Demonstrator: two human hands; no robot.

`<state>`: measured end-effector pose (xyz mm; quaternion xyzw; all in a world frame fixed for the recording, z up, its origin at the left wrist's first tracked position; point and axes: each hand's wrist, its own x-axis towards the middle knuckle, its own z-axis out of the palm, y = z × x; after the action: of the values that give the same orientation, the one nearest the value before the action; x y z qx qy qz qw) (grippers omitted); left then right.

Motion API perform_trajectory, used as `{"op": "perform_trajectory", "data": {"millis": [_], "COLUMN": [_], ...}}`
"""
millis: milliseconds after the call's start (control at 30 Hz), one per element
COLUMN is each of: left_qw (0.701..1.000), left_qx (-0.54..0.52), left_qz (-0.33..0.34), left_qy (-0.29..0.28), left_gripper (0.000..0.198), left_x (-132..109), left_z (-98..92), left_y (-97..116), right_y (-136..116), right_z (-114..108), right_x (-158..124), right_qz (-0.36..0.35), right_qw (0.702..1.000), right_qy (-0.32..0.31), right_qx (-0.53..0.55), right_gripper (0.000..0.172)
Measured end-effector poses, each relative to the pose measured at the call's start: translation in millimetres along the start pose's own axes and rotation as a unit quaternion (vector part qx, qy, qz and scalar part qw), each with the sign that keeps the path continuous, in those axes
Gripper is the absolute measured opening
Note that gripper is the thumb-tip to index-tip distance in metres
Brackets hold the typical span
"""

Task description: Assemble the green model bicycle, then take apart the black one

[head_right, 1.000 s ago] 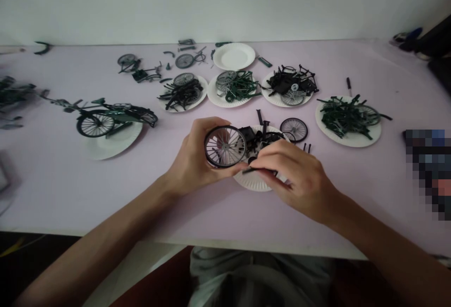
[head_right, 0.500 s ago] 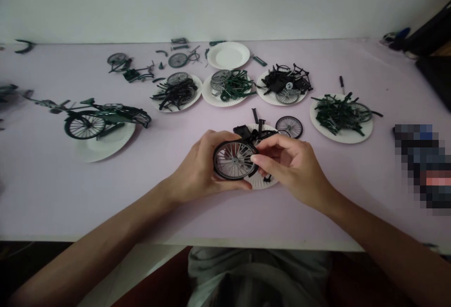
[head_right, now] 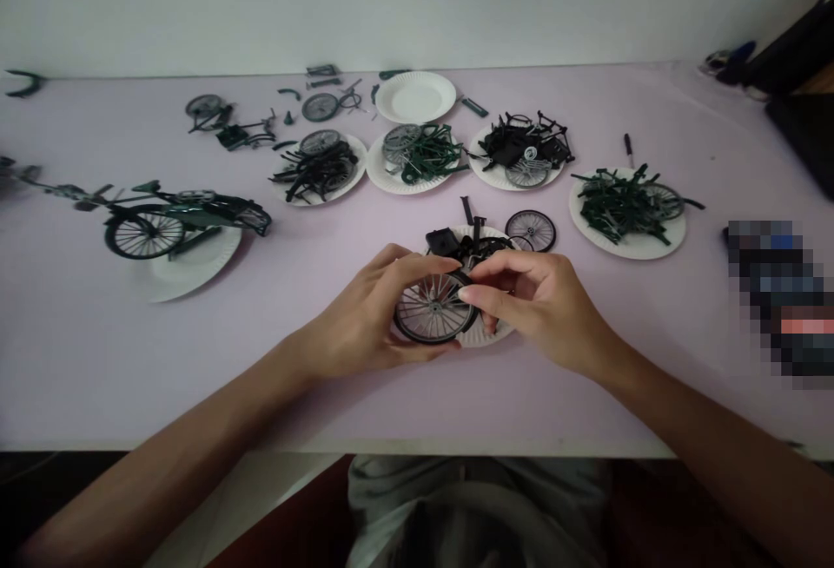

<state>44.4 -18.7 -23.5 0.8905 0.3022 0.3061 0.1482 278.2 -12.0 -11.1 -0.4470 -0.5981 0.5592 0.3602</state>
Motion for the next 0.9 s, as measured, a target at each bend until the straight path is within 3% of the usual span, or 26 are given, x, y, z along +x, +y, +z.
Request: {"op": "perform_trajectory", "data": {"millis": [433, 633, 767, 900], "left_qw": [0.999, 0.995, 0.992, 0.992], "left_qx": [-0.033, -0.088, -0.106, -0.099], "left_qz": [-0.016, -0.038, -0.053, -0.063], "left_qy": [0.002, 0.029, 0.042, 0.035], "left_gripper": [0.068, 0.066, 0.067, 0.067], "left_x": [-1.2, -0.4, -0.8, -1.8], "left_z": [2.6, 4.2, 5.3, 5.6], "left_y": [1.2, 2.9, 5.0, 5.3], "right_y": [-0.3, 1.9, 3.1, 3.5], "right_z": [-0.6, 4.1, 5.6, 5.9], "right_x": [0.3, -7.1, -8.5, -7.9], "right_qz": [0.014, -0.117, -0.208, -0.218], "right_qw": [1.000, 0.983, 0.958, 0.956], "right_qy": [-0.017, 0.054, 0.065, 0.070], "right_qx": [-0.005, -0.133, -0.184, -0.183], "right_gripper": [0.021, 0.028, 0.026, 0.022]}}
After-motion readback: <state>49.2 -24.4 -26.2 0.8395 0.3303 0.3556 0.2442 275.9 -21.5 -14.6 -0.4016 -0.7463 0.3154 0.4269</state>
